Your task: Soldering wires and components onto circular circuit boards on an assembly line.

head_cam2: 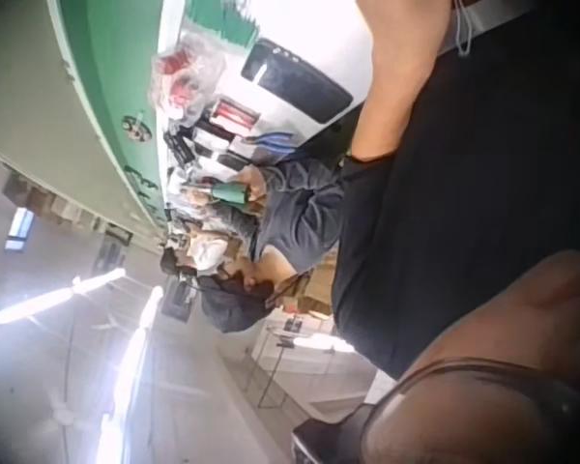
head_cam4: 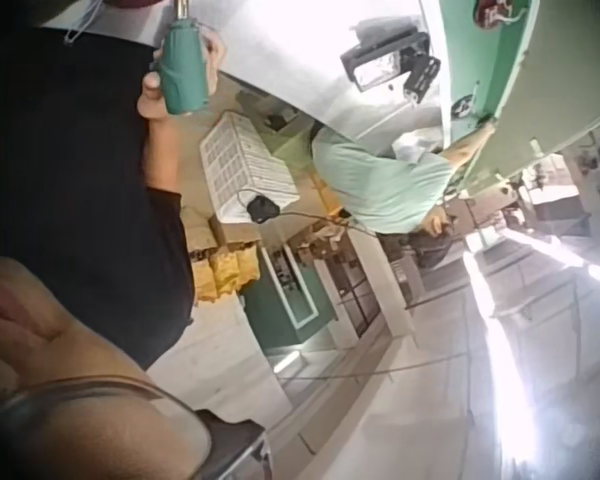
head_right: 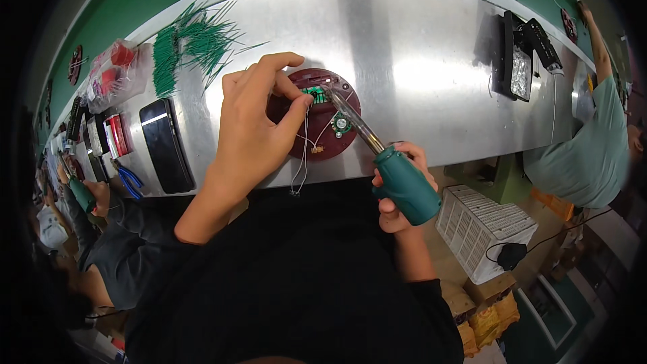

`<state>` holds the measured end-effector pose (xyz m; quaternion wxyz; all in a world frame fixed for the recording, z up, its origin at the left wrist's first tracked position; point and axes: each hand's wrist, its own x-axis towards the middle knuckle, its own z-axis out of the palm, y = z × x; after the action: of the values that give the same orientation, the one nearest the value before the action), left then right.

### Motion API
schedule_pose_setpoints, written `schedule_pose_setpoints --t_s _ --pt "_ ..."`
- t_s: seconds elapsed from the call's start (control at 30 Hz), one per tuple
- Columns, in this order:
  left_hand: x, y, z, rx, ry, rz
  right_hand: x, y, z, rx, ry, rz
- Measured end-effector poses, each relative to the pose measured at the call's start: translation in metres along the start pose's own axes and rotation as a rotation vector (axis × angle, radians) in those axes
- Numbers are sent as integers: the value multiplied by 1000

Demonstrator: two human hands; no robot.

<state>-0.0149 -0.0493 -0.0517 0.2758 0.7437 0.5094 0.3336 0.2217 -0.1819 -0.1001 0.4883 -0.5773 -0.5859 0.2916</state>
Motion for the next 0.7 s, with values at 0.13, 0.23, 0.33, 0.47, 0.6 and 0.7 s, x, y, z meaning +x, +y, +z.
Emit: schedule_pose_setpoints --t_s 0.13,0.23,0.33,0.47,0.6,0.7 --pt "2 1 0 -3 -14 -14 6 -5 6 9 10 -17" --pt "1 2 -2 19 -12 -3 4 -5 5 -10 -14 -16" --pt "2 2 0 42 -19 -1 3 -2 7 7 1 -27" --pt "5 4 -2 35 -27 7 7 -9 4 7 15 -31" --pt "4 5 -2 53 -36 9 5 -8 7 15 31 -15" --pt "4 5 -1 58 -43 2 7 -9 6 -8 20 -34"
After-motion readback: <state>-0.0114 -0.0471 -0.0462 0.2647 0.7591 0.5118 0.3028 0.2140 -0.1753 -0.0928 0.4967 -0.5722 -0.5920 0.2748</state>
